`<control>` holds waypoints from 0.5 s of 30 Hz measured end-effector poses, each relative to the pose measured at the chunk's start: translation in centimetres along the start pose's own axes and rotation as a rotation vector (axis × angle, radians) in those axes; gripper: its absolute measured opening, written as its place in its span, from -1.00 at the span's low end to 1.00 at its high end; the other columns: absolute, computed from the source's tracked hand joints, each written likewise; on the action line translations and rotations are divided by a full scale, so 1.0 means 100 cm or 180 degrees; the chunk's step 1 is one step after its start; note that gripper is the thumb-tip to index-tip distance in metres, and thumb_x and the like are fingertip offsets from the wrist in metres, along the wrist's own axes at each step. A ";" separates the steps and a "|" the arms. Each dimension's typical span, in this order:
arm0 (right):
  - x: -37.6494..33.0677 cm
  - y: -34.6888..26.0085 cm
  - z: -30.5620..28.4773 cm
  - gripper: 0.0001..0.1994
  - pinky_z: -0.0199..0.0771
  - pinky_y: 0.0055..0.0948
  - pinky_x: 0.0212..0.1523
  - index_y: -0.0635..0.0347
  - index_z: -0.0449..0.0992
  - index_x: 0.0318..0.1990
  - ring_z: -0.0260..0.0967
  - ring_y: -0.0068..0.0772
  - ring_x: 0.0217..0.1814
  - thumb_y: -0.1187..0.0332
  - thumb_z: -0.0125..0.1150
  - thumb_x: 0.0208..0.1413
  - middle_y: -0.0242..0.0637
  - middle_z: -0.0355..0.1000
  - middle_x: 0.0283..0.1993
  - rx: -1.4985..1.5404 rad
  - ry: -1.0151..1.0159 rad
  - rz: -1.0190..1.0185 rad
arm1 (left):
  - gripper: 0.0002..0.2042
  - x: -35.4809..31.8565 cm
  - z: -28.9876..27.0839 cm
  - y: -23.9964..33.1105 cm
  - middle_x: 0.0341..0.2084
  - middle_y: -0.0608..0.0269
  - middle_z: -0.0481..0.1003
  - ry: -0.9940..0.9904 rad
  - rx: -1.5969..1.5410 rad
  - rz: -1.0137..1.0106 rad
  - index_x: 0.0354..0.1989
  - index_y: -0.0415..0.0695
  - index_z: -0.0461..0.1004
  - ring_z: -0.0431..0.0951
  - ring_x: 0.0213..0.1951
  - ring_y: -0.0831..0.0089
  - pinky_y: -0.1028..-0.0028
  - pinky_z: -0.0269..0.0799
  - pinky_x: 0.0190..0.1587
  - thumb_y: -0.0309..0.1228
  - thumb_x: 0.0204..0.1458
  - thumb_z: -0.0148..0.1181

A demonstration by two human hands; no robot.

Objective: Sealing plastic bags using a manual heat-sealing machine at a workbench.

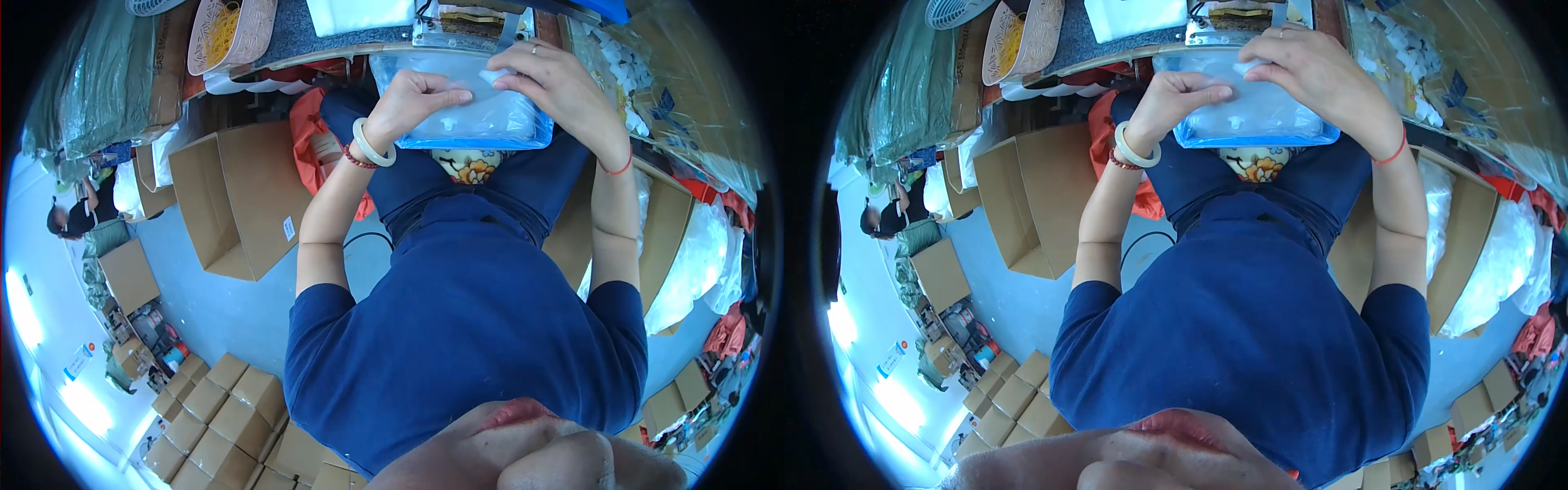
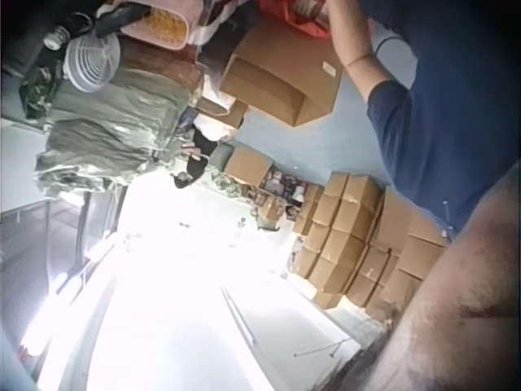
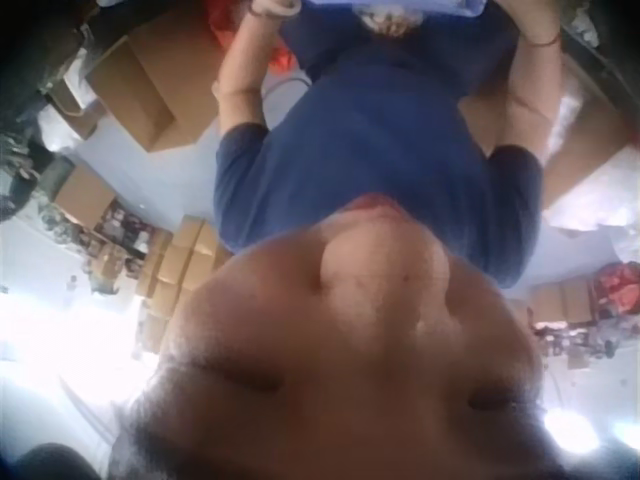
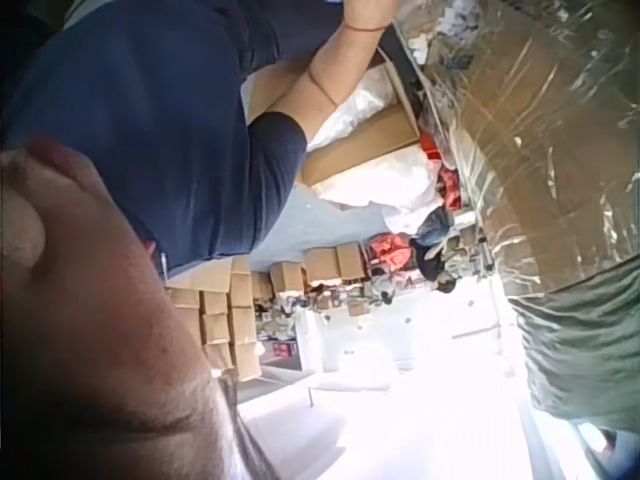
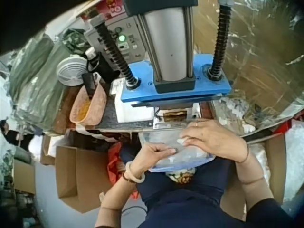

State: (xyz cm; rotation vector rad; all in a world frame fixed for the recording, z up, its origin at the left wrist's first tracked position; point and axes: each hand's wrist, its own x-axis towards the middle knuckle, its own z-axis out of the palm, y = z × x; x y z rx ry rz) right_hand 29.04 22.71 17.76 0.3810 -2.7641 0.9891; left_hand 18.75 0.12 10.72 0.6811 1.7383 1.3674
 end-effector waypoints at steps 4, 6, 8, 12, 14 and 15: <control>0.006 0.015 0.008 -0.73 0.44 -0.37 -0.04 0.19 0.54 -0.04 0.48 -0.12 -0.06 0.25 0.19 0.20 -0.12 0.53 -0.10 0.0408 -0.0227 0.0694 | -0.73 0.010 0.004 -0.009 -0.31 0.12 0.63 -0.0543 -0.1127 -0.0475 -0.14 -0.35 0.58 0.66 -0.31 0.40 0.48 0.56 -0.15 -0.36 0.16 0.22; 0.003 0.018 0.008 -0.72 0.45 -0.36 -0.05 0.16 0.52 -0.01 0.50 -0.13 -0.03 0.23 0.15 0.22 -0.15 0.53 -0.07 0.0657 0.0036 0.1204 | -0.74 0.023 0.009 -0.013 -0.28 0.07 0.62 -0.0463 -0.1726 -0.0524 -0.13 -0.38 0.56 0.65 -0.29 0.37 0.46 0.57 -0.14 -0.39 0.15 0.22; -0.009 0.022 0.002 -0.73 0.46 -0.36 -0.06 0.14 0.50 0.01 0.50 -0.13 -0.01 0.25 0.12 0.23 -0.16 0.53 -0.06 -0.0255 0.0946 0.1523 | -0.75 0.041 0.009 -0.016 -0.25 0.02 0.61 -0.0363 -0.2301 -0.0600 -0.13 -0.40 0.55 0.65 -0.27 0.34 0.44 0.58 -0.13 -0.43 0.14 0.22; -0.056 0.044 -0.008 -0.78 0.46 -0.25 -0.07 0.13 0.51 -0.03 0.46 -0.01 -0.04 0.37 0.04 0.23 -0.13 0.51 -0.04 -0.1964 0.1134 0.1973 | -0.72 0.075 0.003 -0.022 -0.13 0.02 0.55 -0.0300 -0.3100 -0.0521 -0.06 -0.41 0.48 0.58 -0.04 0.23 0.43 0.52 0.00 -0.43 0.17 0.18; -0.064 0.071 -0.001 -0.79 0.45 -0.22 -0.07 0.14 0.52 -0.03 0.45 0.01 -0.04 0.39 0.04 0.23 -0.12 0.50 -0.04 -0.1842 0.0874 0.1921 | -0.73 0.077 0.007 -0.025 -0.12 0.03 0.54 -0.0087 -0.2707 -0.0011 -0.07 -0.39 0.47 0.58 -0.06 0.21 0.42 0.52 -0.02 -0.42 0.18 0.18; -0.068 0.082 0.005 -0.79 0.45 -0.19 -0.06 0.14 0.52 -0.04 0.44 0.03 -0.03 0.40 0.04 0.22 -0.12 0.50 -0.03 -0.1736 0.0542 0.1877 | -0.71 0.076 0.007 -0.025 -0.14 0.05 0.55 -0.0167 -0.2756 -0.0037 -0.08 -0.38 0.48 0.60 -0.10 0.20 0.42 0.55 -0.06 -0.38 0.17 0.20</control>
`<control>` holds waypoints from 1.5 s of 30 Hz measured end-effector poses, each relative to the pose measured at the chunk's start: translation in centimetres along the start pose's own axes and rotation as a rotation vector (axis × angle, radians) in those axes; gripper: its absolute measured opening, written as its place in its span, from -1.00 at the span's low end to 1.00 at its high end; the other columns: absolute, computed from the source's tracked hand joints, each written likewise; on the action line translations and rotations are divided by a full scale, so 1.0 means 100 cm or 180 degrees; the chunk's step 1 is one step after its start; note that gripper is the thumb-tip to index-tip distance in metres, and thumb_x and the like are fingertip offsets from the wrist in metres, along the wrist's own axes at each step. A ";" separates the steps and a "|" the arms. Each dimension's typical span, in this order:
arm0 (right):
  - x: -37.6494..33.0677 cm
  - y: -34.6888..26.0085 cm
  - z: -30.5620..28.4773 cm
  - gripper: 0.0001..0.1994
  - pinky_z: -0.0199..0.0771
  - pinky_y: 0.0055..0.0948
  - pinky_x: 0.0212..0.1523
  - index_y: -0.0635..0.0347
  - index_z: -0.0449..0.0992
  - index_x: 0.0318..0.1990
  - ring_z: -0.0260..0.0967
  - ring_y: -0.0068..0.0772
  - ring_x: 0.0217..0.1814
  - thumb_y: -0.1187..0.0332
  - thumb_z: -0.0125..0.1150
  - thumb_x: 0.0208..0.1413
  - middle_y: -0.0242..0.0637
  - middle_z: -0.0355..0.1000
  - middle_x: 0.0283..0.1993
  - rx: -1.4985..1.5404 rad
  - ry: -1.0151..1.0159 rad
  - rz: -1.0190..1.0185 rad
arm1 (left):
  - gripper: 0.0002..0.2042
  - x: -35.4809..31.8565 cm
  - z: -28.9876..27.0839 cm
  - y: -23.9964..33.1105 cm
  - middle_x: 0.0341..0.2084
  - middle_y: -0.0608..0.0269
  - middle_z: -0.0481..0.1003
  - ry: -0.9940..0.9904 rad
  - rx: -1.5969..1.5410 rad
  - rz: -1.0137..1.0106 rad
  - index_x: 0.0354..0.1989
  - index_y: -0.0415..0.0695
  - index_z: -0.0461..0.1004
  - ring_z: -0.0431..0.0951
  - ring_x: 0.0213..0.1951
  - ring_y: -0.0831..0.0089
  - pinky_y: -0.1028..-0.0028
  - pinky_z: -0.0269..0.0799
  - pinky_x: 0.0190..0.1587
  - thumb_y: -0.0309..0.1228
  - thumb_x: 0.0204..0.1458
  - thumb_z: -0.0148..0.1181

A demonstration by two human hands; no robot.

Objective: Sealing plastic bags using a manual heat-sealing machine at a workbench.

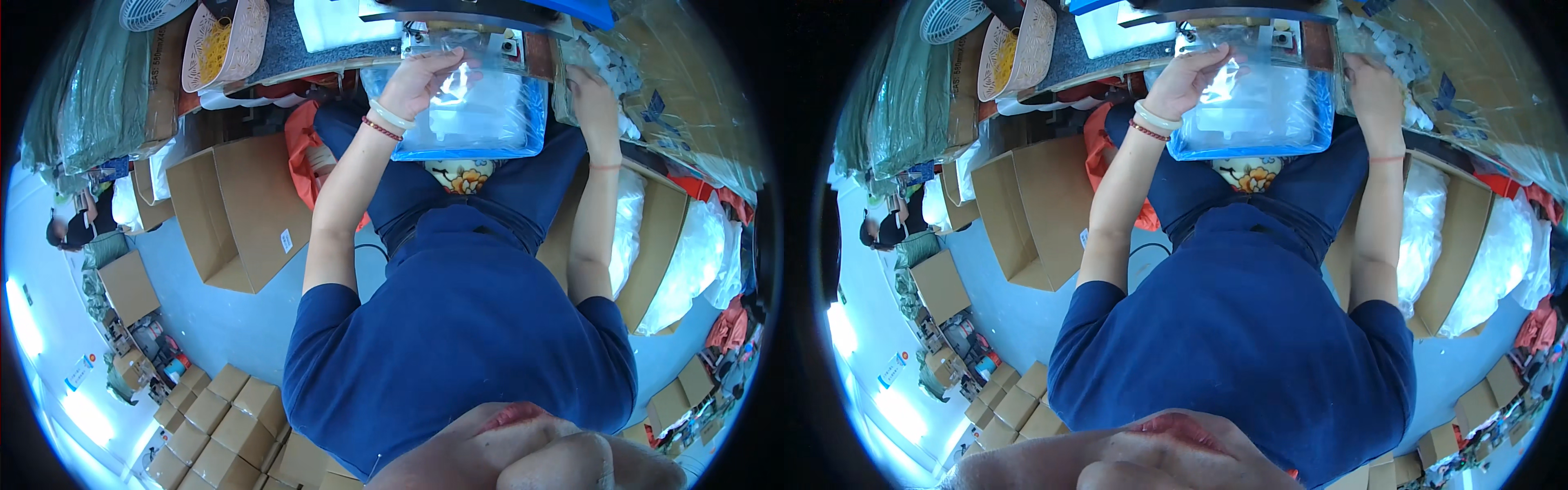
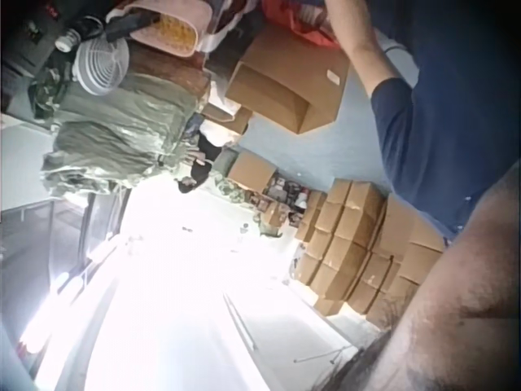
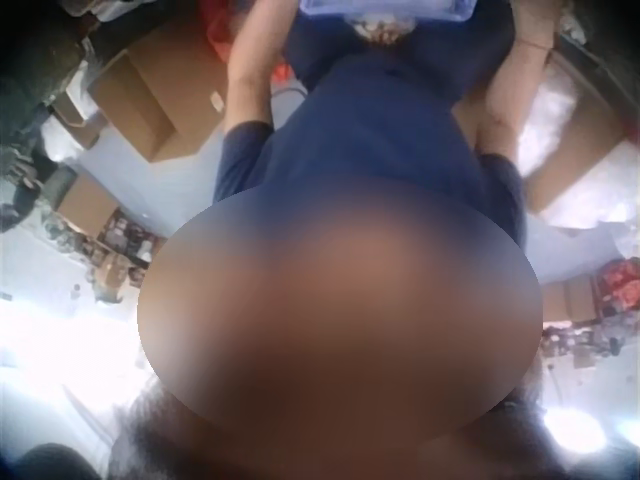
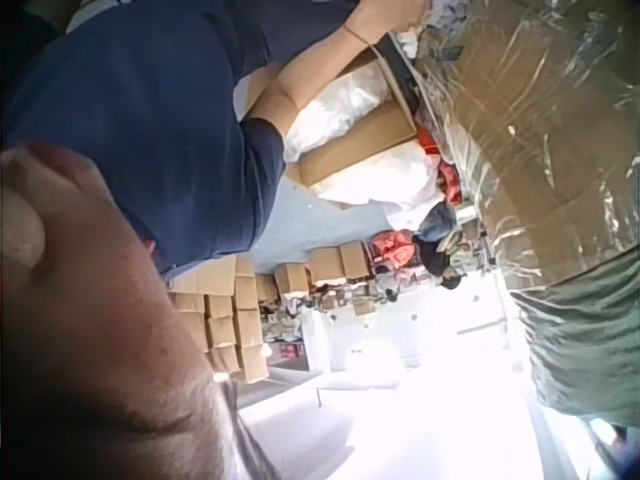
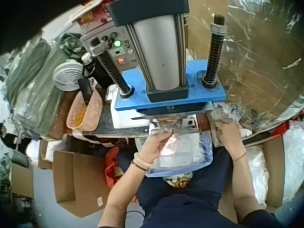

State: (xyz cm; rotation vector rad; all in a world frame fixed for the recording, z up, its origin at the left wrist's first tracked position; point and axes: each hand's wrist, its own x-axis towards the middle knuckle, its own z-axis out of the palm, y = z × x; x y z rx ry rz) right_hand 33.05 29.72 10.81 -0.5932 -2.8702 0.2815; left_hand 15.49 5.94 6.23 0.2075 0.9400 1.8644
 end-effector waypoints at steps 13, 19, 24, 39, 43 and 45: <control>-0.017 0.033 0.038 -0.76 0.47 -0.30 -0.13 0.16 0.51 0.01 0.48 -0.16 -0.14 0.35 0.14 0.21 -0.12 0.46 -0.09 0.0464 0.0417 0.0101 | -0.62 -0.033 -0.099 0.027 0.11 0.19 0.45 0.1207 0.6376 0.3002 0.07 -0.10 0.46 0.39 0.19 0.22 0.16 0.18 0.26 -0.41 0.03 0.24; -0.026 0.015 0.006 -0.73 0.47 -0.49 -0.13 0.17 0.51 0.02 0.48 -0.44 -0.21 0.44 0.23 0.16 -0.23 0.43 -0.13 0.1197 0.0610 0.0601 | -0.86 -0.041 -0.084 0.034 -0.24 0.23 0.60 0.1658 0.5452 0.2999 -0.24 -0.14 0.62 0.55 -0.16 0.27 0.29 0.40 -0.02 -0.49 0.01 0.26; -0.038 -0.051 -0.017 -0.72 0.41 -0.64 -0.15 0.12 0.52 0.03 0.41 -0.69 -0.20 0.45 0.28 0.15 -0.45 0.48 -0.17 0.2563 0.0288 0.0506 | -0.84 -0.069 -0.038 0.039 -0.34 0.19 0.65 0.1760 0.3541 0.2083 -0.26 -0.23 0.64 0.61 -0.31 0.49 0.53 0.50 -0.19 -0.51 -0.04 0.34; 0.018 -0.112 -0.051 -0.78 0.43 -0.42 -0.10 0.21 0.57 -0.10 0.47 -0.30 -0.15 0.36 0.28 0.12 -0.22 0.53 -0.15 0.2069 0.0076 -0.1377 | -0.79 -0.081 0.021 0.033 -0.39 0.28 0.62 0.0545 0.2658 0.0959 -0.20 -0.30 0.62 0.55 -0.35 0.64 0.64 0.46 -0.25 -0.44 0.04 0.35; 0.029 -0.094 -0.036 -0.76 0.44 -0.40 -0.10 0.22 0.55 -0.10 0.48 -0.22 -0.14 0.27 0.21 0.16 -0.20 0.53 -0.14 0.1787 -0.0637 -0.1625 | -0.78 -0.071 0.013 0.029 -0.29 0.09 0.63 -0.0221 0.1998 -0.0207 -0.16 -0.30 0.60 0.63 -0.27 0.44 0.52 0.54 -0.15 -0.39 0.13 0.25; 0.034 -0.088 -0.023 -0.75 0.44 -0.42 -0.11 0.21 0.54 -0.09 0.48 -0.27 -0.15 0.27 0.22 0.16 -0.21 0.53 -0.15 0.1930 -0.0823 -0.1609 | -0.77 -0.065 0.009 0.023 -0.27 0.06 0.63 -0.0346 0.1348 -0.0766 -0.16 -0.30 0.59 0.65 -0.22 0.38 0.48 0.55 -0.11 -0.37 0.13 0.26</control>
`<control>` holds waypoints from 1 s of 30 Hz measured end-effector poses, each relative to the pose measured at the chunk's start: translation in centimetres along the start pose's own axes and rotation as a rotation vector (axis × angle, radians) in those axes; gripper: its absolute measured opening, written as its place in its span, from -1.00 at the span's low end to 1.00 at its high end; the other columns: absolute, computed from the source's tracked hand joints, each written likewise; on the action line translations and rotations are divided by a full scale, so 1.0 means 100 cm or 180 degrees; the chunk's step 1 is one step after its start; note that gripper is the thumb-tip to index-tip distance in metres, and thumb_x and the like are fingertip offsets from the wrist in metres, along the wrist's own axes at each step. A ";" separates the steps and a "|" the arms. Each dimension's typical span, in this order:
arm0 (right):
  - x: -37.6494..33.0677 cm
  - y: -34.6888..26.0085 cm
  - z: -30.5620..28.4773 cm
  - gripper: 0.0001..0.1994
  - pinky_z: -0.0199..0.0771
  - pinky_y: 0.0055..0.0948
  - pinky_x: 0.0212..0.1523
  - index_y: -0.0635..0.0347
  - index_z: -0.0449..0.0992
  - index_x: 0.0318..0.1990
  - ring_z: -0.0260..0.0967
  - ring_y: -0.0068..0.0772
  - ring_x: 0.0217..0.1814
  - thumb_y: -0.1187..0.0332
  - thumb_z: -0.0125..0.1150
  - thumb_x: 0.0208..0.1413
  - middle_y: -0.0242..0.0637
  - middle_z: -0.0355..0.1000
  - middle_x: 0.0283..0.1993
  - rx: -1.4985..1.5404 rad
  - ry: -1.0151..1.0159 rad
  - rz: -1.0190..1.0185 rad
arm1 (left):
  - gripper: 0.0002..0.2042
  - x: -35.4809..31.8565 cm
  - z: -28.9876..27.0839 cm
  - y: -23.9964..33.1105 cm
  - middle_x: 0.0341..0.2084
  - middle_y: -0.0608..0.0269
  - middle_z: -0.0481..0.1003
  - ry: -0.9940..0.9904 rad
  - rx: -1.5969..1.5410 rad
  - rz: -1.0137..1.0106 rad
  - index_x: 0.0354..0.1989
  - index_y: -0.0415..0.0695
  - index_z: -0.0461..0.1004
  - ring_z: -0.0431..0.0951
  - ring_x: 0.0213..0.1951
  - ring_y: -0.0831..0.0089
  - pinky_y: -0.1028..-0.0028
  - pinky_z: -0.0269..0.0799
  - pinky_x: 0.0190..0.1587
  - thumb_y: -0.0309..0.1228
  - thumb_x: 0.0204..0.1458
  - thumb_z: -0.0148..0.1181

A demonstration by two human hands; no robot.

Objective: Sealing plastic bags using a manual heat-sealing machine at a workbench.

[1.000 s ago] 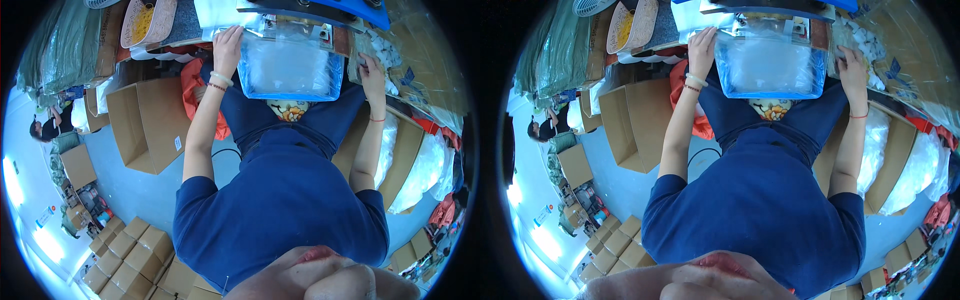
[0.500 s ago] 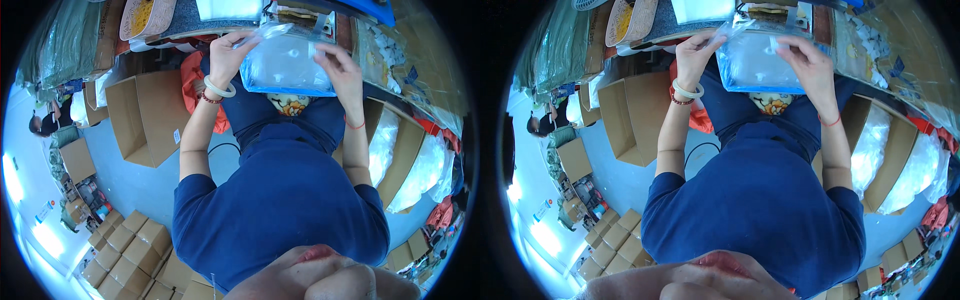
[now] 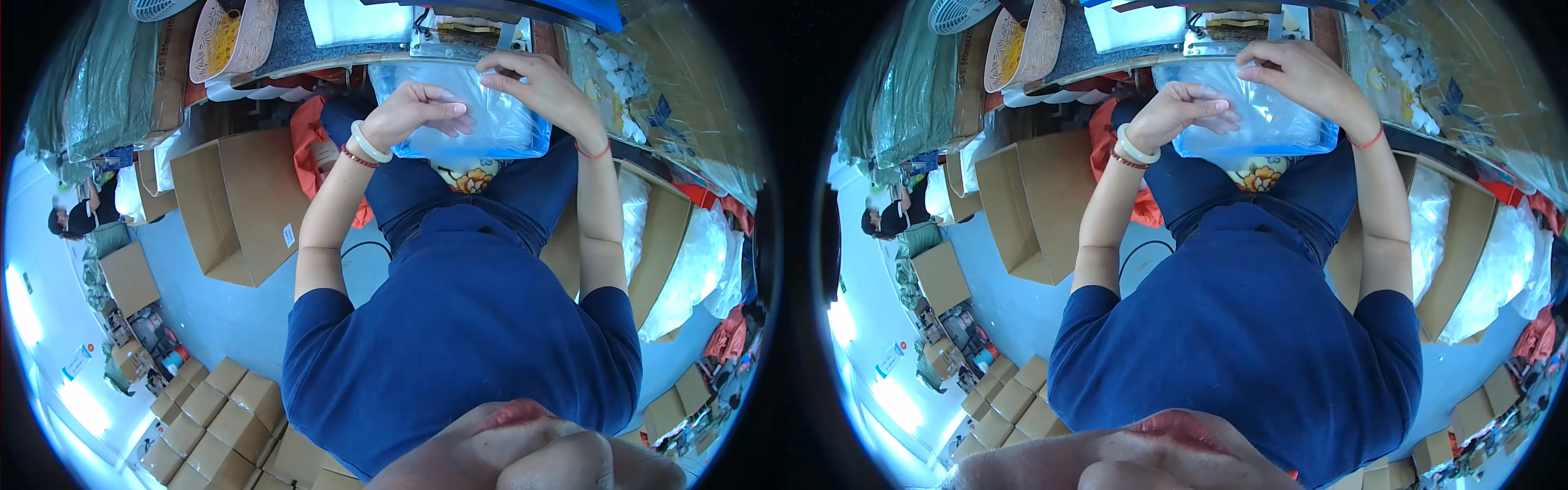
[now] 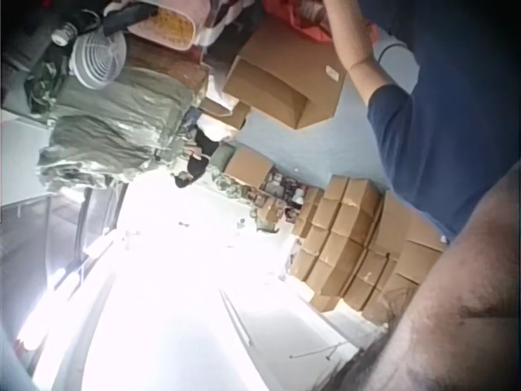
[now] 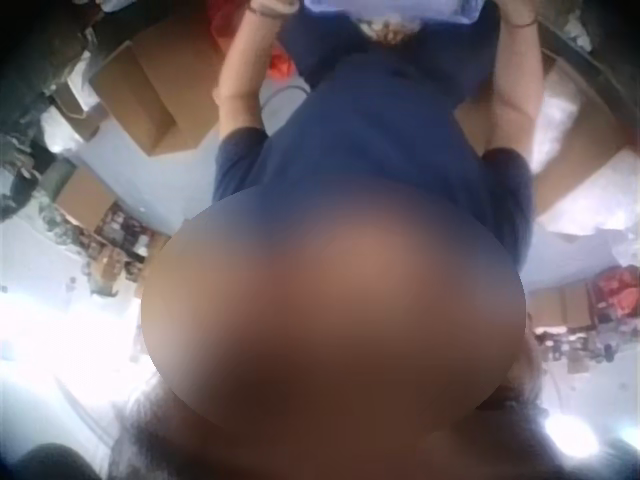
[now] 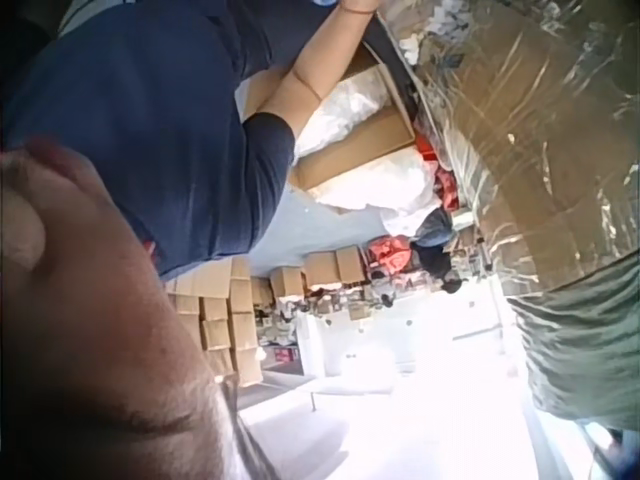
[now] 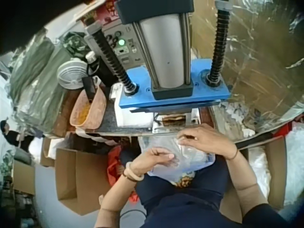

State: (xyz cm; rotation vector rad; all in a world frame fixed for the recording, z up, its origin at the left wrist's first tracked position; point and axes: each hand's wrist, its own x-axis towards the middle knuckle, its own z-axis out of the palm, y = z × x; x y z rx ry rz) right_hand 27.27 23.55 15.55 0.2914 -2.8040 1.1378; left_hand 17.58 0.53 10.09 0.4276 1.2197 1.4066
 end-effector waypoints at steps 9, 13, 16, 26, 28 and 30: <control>-0.018 0.008 0.004 -0.75 0.38 -0.63 -0.15 0.08 0.60 -0.06 0.39 -0.66 -0.17 0.25 0.31 0.15 -0.44 0.50 -0.23 0.1021 0.0842 0.0836 | -0.81 0.012 -0.001 -0.016 -0.33 0.18 0.63 0.1229 0.1034 0.0673 -0.19 -0.31 0.61 0.60 -0.28 0.55 0.60 0.49 -0.14 -0.47 0.06 0.31; -0.013 0.004 0.012 -0.74 0.41 -0.57 -0.13 0.11 0.60 -0.07 0.42 -0.60 -0.16 0.23 0.31 0.13 -0.40 0.53 -0.20 0.1000 0.0856 0.1108 | -0.81 0.012 0.005 -0.014 -0.34 0.21 0.63 0.1327 0.1130 0.0806 -0.18 -0.31 0.61 0.57 -0.29 0.62 0.65 0.45 -0.17 -0.47 0.06 0.32; -0.009 0.010 0.004 -0.72 0.42 -0.48 -0.10 0.14 0.59 -0.07 0.45 -0.48 -0.14 0.21 0.28 0.15 -0.34 0.54 -0.15 0.0599 0.0502 0.0681 | -0.79 0.010 0.005 -0.011 -0.44 0.25 0.63 0.1316 0.1297 0.0923 -0.26 -0.31 0.63 0.50 -0.41 0.67 0.65 0.42 -0.28 -0.39 0.04 0.35; -0.011 0.018 -0.005 -0.61 0.45 -0.40 -0.06 0.14 0.49 0.10 0.48 -0.43 -0.07 0.15 0.22 0.18 -0.25 0.53 -0.05 0.0524 0.0638 0.0910 | -0.78 0.031 -0.001 -0.016 -0.27 0.08 0.62 0.0307 -0.0733 0.0194 -0.14 -0.36 0.57 0.63 -0.23 0.42 0.50 0.55 -0.12 -0.46 0.12 0.23; -0.029 0.031 -0.019 -0.60 0.47 -0.36 -0.06 0.11 0.46 0.13 0.51 -0.30 -0.06 0.16 0.20 0.20 -0.22 0.52 0.01 0.0019 0.1117 0.1478 | -0.78 0.050 -0.007 -0.012 -0.17 0.03 0.59 0.0549 -0.0932 0.0650 -0.10 -0.39 0.53 0.62 -0.16 0.36 0.44 0.56 -0.10 -0.50 0.15 0.17; -0.053 0.052 -0.028 -0.62 0.47 -0.30 -0.05 0.08 0.45 0.14 0.50 -0.21 -0.05 0.19 0.17 0.21 -0.19 0.52 0.00 -0.0925 0.1124 0.1951 | -0.77 0.064 -0.013 -0.007 -0.12 -0.01 0.56 0.0351 -0.1301 0.0511 -0.07 -0.40 0.50 0.60 -0.11 0.26 0.36 0.57 -0.10 -0.50 0.17 0.14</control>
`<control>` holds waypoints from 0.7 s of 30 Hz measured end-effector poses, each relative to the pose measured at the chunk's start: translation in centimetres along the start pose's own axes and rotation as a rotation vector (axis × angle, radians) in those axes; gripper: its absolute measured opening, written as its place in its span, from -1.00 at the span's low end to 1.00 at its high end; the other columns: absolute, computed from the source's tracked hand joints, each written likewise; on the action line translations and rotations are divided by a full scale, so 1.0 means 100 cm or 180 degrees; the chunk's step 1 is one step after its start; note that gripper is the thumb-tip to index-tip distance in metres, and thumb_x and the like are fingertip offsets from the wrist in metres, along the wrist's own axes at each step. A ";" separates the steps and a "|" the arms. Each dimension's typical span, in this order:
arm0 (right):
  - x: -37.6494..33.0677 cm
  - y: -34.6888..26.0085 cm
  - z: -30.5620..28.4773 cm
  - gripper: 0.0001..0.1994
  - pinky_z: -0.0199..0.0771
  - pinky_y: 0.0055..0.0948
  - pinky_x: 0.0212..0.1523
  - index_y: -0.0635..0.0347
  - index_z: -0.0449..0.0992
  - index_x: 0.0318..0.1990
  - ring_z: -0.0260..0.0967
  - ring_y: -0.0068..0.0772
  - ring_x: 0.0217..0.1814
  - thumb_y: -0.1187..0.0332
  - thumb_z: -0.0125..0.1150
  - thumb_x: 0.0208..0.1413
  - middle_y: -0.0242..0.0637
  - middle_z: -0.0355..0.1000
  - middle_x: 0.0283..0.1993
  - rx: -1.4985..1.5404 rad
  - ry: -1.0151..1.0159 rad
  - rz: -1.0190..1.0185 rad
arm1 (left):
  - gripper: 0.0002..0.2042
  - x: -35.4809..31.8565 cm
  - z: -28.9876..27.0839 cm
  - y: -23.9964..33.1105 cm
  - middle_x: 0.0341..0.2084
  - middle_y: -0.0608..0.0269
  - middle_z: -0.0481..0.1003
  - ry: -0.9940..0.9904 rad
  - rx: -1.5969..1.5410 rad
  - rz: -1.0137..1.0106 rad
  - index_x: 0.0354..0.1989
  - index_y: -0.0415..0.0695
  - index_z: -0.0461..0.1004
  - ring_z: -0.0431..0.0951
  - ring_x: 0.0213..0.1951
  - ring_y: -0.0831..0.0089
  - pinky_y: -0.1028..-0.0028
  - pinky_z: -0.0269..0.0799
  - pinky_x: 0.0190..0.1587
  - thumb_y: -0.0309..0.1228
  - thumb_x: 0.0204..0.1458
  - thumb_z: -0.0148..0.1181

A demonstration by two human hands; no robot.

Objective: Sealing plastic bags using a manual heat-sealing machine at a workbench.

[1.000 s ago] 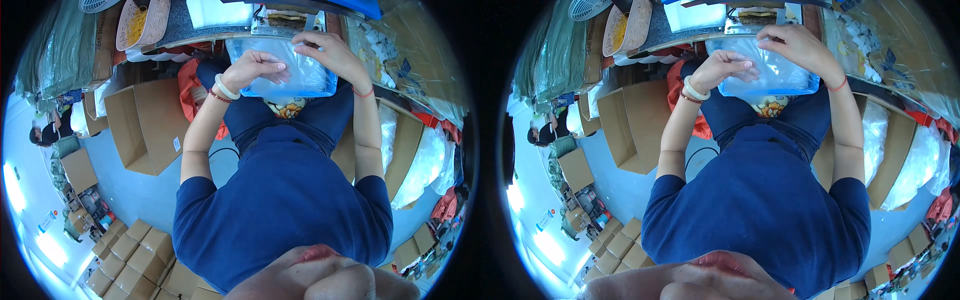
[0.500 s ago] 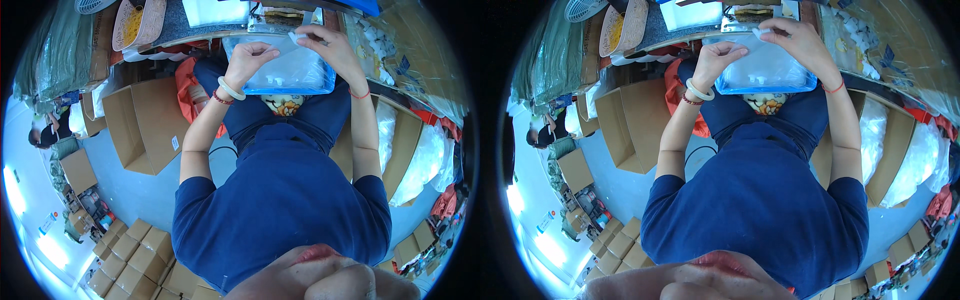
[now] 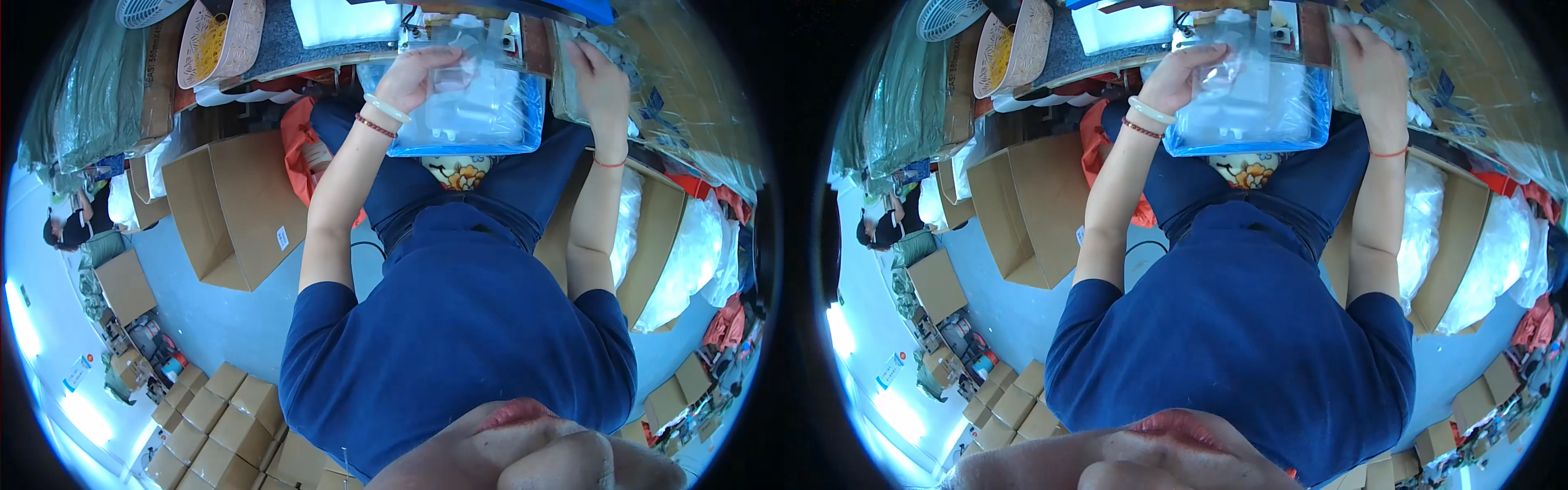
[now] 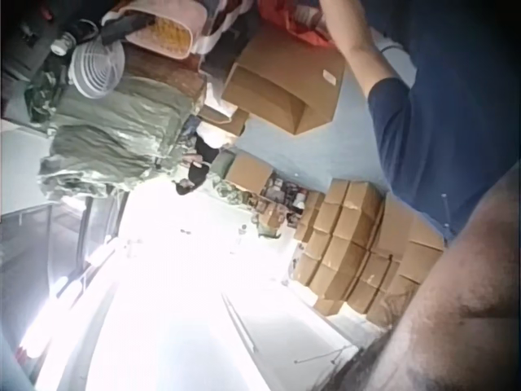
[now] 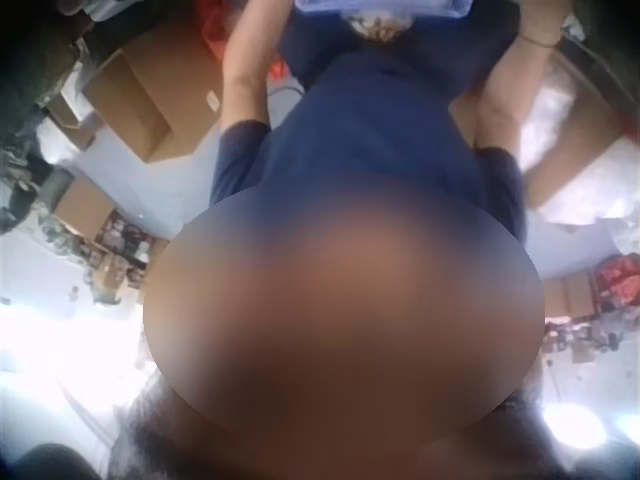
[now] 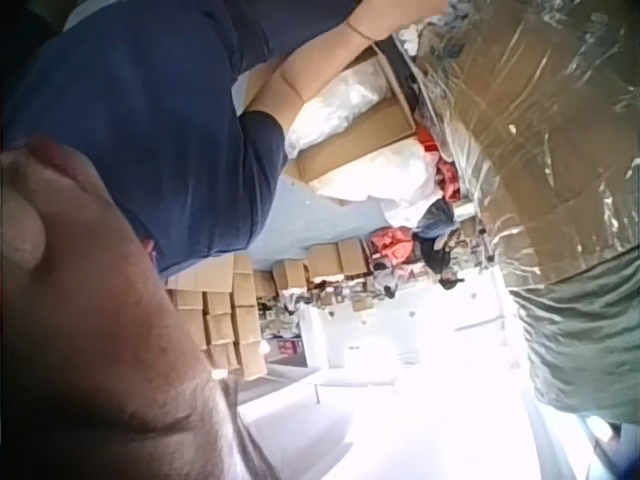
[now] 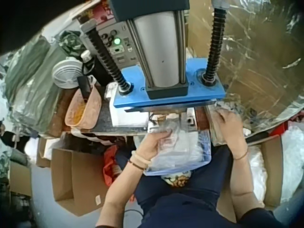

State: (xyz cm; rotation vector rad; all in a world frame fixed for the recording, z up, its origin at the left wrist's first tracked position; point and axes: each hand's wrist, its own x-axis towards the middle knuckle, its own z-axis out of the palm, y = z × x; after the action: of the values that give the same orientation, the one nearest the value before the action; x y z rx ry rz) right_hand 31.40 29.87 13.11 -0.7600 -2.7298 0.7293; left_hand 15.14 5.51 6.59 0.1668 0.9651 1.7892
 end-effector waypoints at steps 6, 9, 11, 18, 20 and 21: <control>0.010 0.060 0.034 -0.69 0.45 -0.15 -0.07 0.02 0.43 0.10 0.43 -0.02 -0.05 0.23 0.07 0.24 -0.14 0.53 -0.12 -0.2027 0.1081 -0.0199 | -0.79 -0.003 0.003 0.004 -0.17 0.04 0.58 0.0161 0.0087 -0.0017 -0.11 -0.34 0.52 0.63 -0.15 0.23 0.33 0.58 -0.07 -0.47 0.14 0.21; 0.012 0.054 0.048 -0.71 0.45 -0.14 -0.10 -0.01 0.42 0.09 0.42 -0.01 -0.07 0.21 0.05 0.25 -0.15 0.53 -0.13 -0.1495 0.1000 -0.0343 | -0.74 -0.019 -0.011 0.020 -0.30 0.09 0.62 0.0847 0.1924 0.0402 -0.16 -0.32 0.58 0.65 -0.31 0.35 0.41 0.59 -0.17 -0.36 0.09 0.30; 0.011 0.045 0.050 -0.72 0.41 -0.10 -0.06 -0.04 0.44 0.08 0.41 -0.05 -0.04 0.22 0.07 0.24 -0.18 0.51 -0.07 -0.1544 0.1140 -0.0183 | -0.72 -0.019 -0.031 0.037 -0.30 0.07 0.62 0.1619 0.2693 0.1681 -0.15 -0.30 0.59 0.65 -0.27 0.32 0.38 0.56 -0.18 -0.31 0.11 0.26; 0.005 0.050 0.042 -0.70 0.24 -0.01 0.01 -0.10 0.48 0.08 0.37 -0.18 0.08 0.14 0.09 0.23 -0.33 0.47 -0.01 -0.1582 0.1939 0.0074 | -0.62 -0.032 -0.091 0.012 0.08 0.17 0.47 0.1552 0.6479 0.3503 0.08 -0.08 0.46 0.41 0.18 0.24 0.21 0.24 0.22 -0.38 0.04 0.26; 0.002 0.057 0.037 -0.71 0.24 -0.04 0.00 -0.09 0.54 0.02 0.37 -0.23 0.08 0.11 0.14 0.20 -0.38 0.47 -0.03 -0.1480 0.1528 0.0199 | -0.79 -0.035 -0.095 0.007 -0.11 0.28 0.57 0.1816 0.6046 0.3343 -0.16 -0.09 0.56 0.52 0.03 0.32 0.25 0.30 0.12 -0.45 0.01 0.24; 0.001 0.059 0.035 -0.71 0.24 -0.04 0.00 -0.09 0.54 0.02 0.37 -0.23 0.08 0.11 0.14 0.20 -0.38 0.47 -0.03 -0.1471 0.1618 -0.0018 | -0.86 -0.036 -0.096 0.007 -0.19 0.29 0.60 0.1969 0.5844 0.3279 -0.24 -0.10 0.59 0.55 -0.04 0.32 0.26 0.33 0.07 -0.46 -0.01 0.25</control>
State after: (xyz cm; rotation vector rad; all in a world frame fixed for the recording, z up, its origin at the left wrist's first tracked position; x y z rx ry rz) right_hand 32.68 32.94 7.10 -0.8785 -2.4289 -0.1116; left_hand 11.18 -2.67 1.78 1.4870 3.1132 1.0231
